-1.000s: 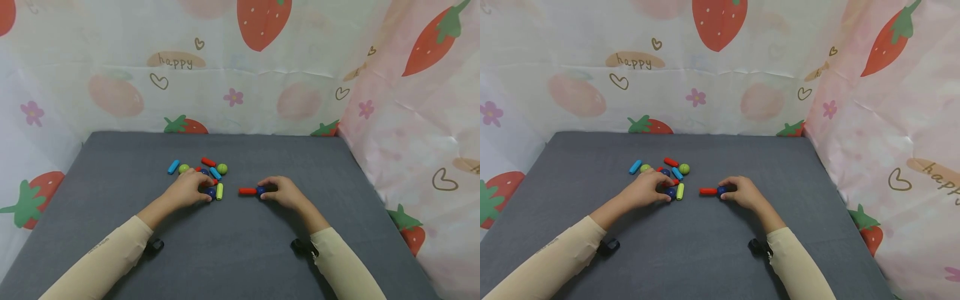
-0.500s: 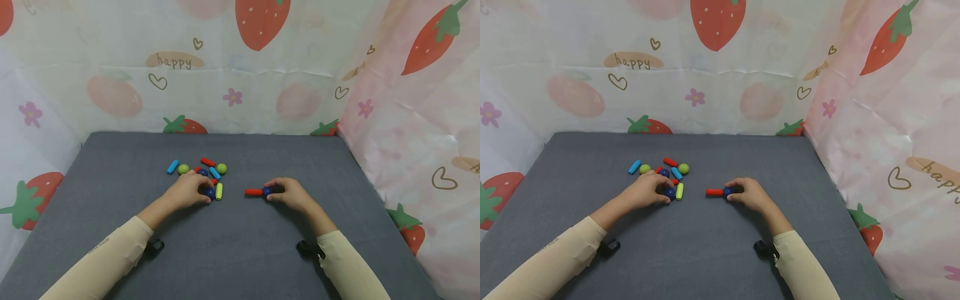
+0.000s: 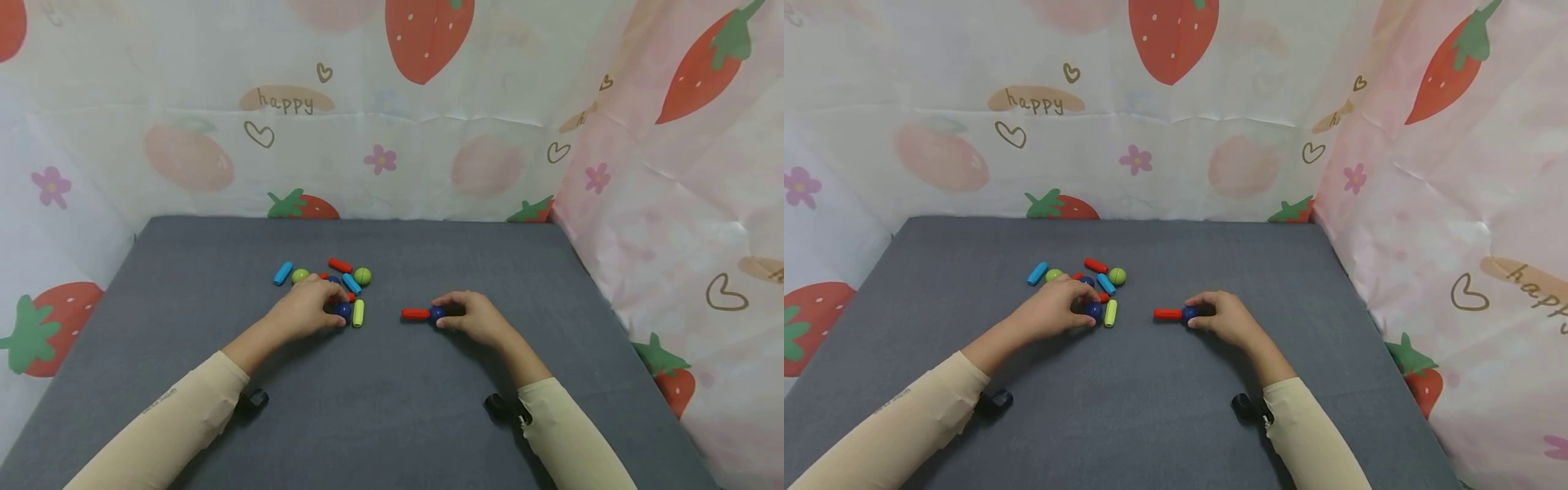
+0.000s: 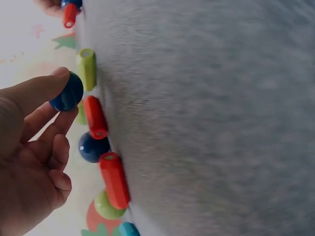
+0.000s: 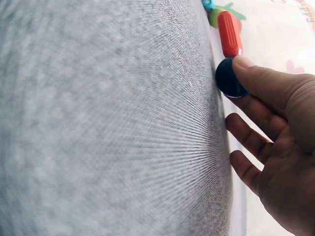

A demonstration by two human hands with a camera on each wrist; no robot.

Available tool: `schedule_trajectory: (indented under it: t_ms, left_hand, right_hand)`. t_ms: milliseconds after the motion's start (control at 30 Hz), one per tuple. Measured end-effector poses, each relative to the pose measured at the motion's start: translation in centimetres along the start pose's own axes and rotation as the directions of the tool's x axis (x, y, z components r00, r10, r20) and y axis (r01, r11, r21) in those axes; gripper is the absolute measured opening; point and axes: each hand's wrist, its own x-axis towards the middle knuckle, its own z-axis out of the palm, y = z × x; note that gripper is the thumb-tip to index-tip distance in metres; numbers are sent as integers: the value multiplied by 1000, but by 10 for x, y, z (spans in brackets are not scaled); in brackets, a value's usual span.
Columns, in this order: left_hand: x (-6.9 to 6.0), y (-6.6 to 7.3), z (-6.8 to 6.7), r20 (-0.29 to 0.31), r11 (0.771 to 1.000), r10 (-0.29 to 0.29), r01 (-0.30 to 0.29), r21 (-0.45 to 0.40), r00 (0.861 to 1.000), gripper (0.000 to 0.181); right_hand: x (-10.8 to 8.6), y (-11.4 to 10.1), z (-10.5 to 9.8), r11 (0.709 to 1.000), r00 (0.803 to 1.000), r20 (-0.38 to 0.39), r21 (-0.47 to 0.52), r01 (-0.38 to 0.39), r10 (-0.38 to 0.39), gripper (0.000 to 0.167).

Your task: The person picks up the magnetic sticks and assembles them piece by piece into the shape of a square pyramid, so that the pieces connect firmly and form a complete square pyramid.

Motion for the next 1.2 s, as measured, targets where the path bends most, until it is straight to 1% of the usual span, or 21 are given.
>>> schedule_trajectory:
  t_ms: [167,333,633,833,1000,1200]
  left_hand:
    - [4,7,-4,-12,999,3,-3,-37,1000,37]
    - [10,15,-3,-24,998,9,-11,-61,1000,37]
    - [28,30,7,-33,995,38,-41,-91,999,32]
    - [39,38,15,-17,994,54,-56,-99,998,32]
    - [46,42,25,7,996,38,-37,-81,999,33]
    - [52,49,36,13,997,33,-32,-66,999,34]
  right_hand:
    - [0,2,0,1000,1000,-6,0,-2,2,37]
    - [0,4,0,1000,1000,-5,4,-7,7,37]
    - [0,4,0,1000,1000,-1,14,-24,24,36]
    - [2,5,1,1000,1000,0,20,-14,14,36]
    - [3,6,1,1000,1000,-4,16,-18,18,36]
    - [3,5,2,1000,1000,-10,14,-16,16,35]
